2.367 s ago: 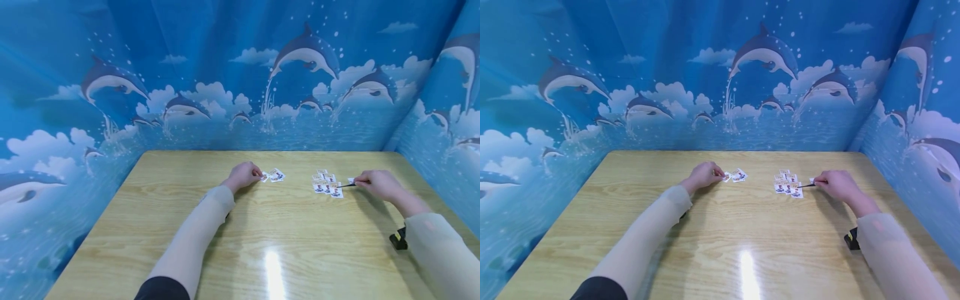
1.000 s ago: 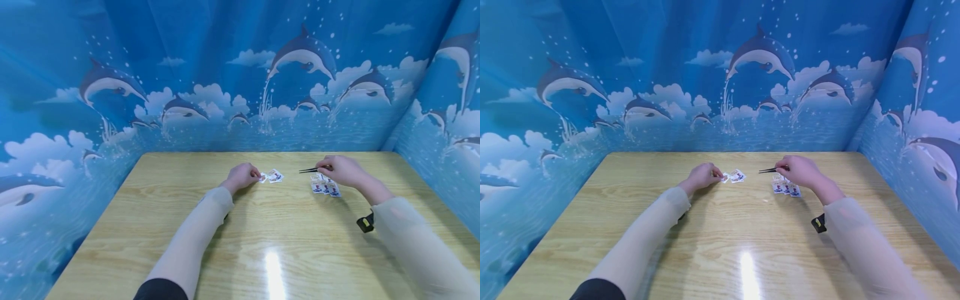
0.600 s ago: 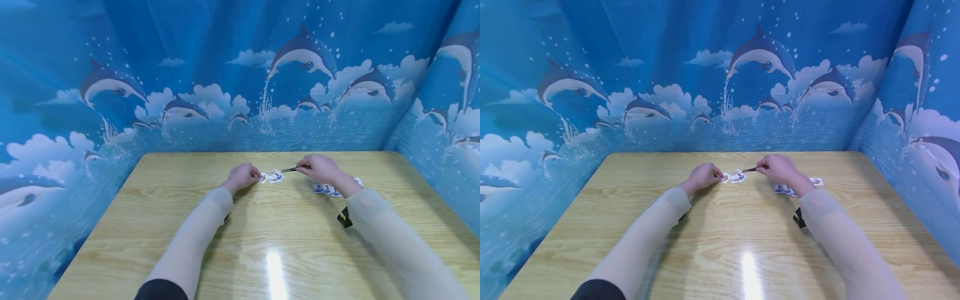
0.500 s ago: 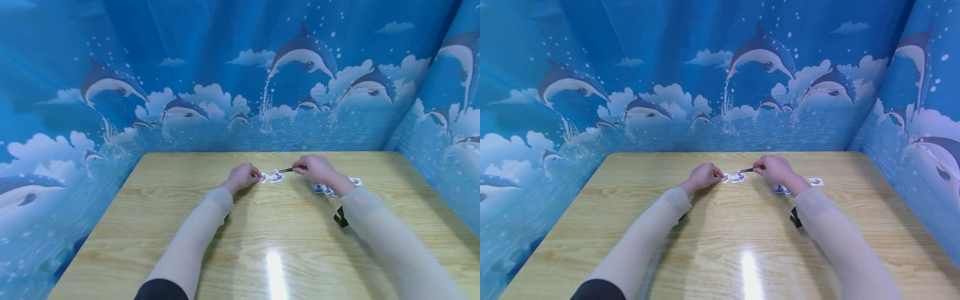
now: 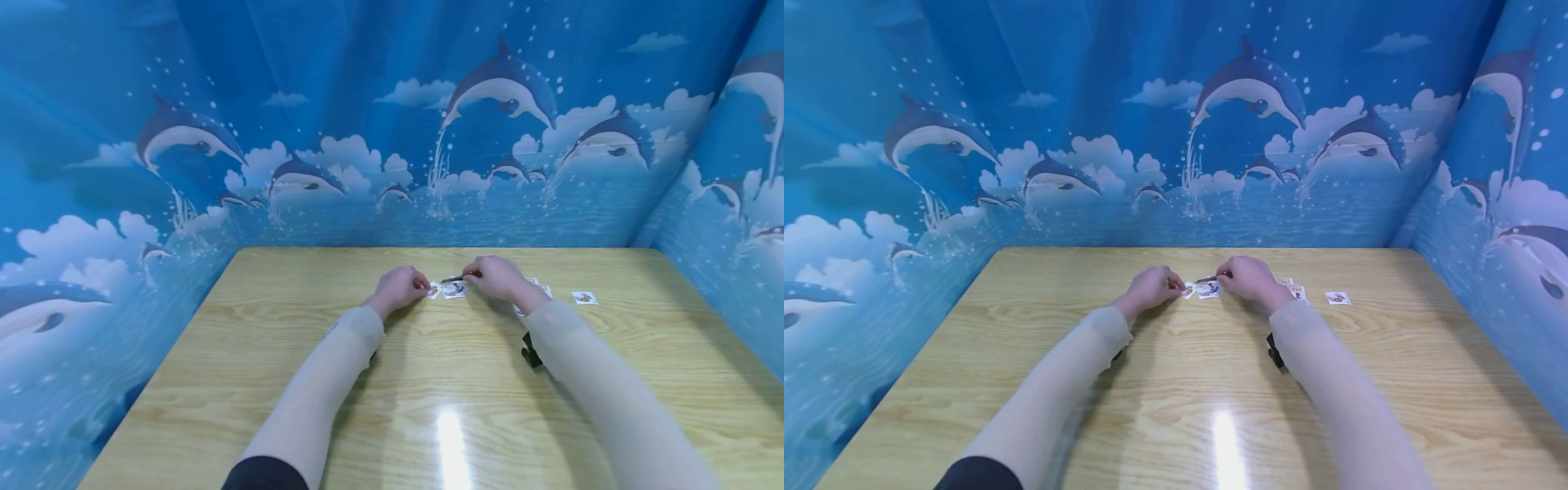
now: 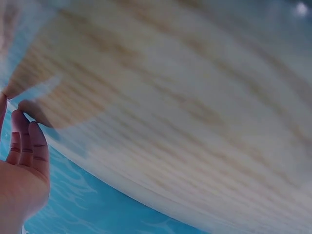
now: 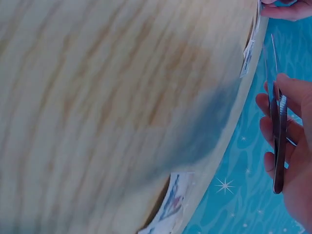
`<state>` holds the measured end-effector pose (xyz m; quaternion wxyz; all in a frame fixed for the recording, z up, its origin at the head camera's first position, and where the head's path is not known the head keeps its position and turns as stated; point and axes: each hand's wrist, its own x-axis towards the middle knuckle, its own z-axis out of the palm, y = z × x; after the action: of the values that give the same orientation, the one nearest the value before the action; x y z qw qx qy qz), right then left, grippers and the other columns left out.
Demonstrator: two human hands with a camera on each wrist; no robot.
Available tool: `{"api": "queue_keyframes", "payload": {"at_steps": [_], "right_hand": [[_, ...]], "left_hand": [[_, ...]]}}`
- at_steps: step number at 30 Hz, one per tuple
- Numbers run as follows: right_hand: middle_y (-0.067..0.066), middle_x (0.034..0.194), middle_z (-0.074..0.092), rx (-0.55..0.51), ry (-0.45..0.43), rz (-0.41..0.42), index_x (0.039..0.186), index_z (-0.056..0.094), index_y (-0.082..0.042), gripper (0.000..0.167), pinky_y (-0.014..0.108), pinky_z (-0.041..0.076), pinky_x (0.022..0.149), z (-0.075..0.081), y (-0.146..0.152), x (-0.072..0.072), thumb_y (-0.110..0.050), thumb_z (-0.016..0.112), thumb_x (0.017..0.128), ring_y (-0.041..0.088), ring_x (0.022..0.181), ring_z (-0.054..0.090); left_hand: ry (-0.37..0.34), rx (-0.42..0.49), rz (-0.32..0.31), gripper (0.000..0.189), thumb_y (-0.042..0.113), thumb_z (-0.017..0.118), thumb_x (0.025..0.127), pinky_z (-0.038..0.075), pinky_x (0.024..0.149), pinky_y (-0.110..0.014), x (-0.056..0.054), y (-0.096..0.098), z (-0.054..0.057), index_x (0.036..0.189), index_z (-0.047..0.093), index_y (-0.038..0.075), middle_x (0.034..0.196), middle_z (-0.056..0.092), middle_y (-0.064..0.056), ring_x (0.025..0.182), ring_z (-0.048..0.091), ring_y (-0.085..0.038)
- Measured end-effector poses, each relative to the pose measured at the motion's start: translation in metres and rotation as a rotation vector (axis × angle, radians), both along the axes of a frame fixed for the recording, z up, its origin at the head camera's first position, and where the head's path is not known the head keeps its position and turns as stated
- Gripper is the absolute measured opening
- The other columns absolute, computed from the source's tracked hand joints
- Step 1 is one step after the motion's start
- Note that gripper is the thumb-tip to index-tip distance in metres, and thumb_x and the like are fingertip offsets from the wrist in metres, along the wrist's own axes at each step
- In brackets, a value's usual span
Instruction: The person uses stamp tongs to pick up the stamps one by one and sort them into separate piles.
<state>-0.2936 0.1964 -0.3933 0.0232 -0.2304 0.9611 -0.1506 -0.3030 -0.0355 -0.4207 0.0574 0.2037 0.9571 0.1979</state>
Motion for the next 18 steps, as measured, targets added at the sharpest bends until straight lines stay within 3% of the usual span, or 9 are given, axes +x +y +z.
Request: {"api": "queue_keyframes", "payload": {"at_steps": [8, 13, 18], "right_hand": [[0.015, 0.116, 0.065, -0.005, -0.062, -0.017, 0.119, 0.069, -0.006, 0.027, 0.053, 0.043, 0.095, -0.0029, -0.0004, 0.0010, -0.020, 0.057, 0.099, 0.035, 0.107, 0.059], [0.016, 0.120, 0.065, -0.013, -0.099, -0.021, 0.119, 0.068, -0.005, 0.029, 0.054, 0.040, 0.098, -0.0008, -0.0003, 0.0041, -0.021, 0.056, 0.099, 0.036, 0.112, 0.058], [0.015, 0.117, 0.066, -0.013, -0.082, 0.008, 0.117, 0.070, -0.005, 0.028, 0.053, 0.042, 0.097, -0.0031, -0.0030, 0.0044, -0.022, 0.058, 0.098, 0.036, 0.110, 0.060]], "left_hand": [[0.027, 0.001, -0.015, 0.015, 0.024, 0.071, 0.091, 0.047, 0.077, -0.029, 0.0016, 0.0024, -0.0007, 0.105, 0.074, 0.020, 0.090, 0.064, 0.006, 0.084, 0.058, -0.011], [0.018, 0.004, -0.004, 0.017, 0.024, 0.071, 0.090, 0.048, 0.080, -0.029, 0.0004, 0.0010, -0.0002, 0.105, 0.074, 0.017, 0.093, 0.066, 0.004, 0.087, 0.060, -0.012], [0.012, 0.008, 0.002, 0.018, 0.024, 0.072, 0.090, 0.048, 0.084, -0.030, -0.0006, 0.0000, 0.0003, 0.106, 0.074, 0.015, 0.096, 0.068, 0.002, 0.089, 0.061, -0.013]]}}
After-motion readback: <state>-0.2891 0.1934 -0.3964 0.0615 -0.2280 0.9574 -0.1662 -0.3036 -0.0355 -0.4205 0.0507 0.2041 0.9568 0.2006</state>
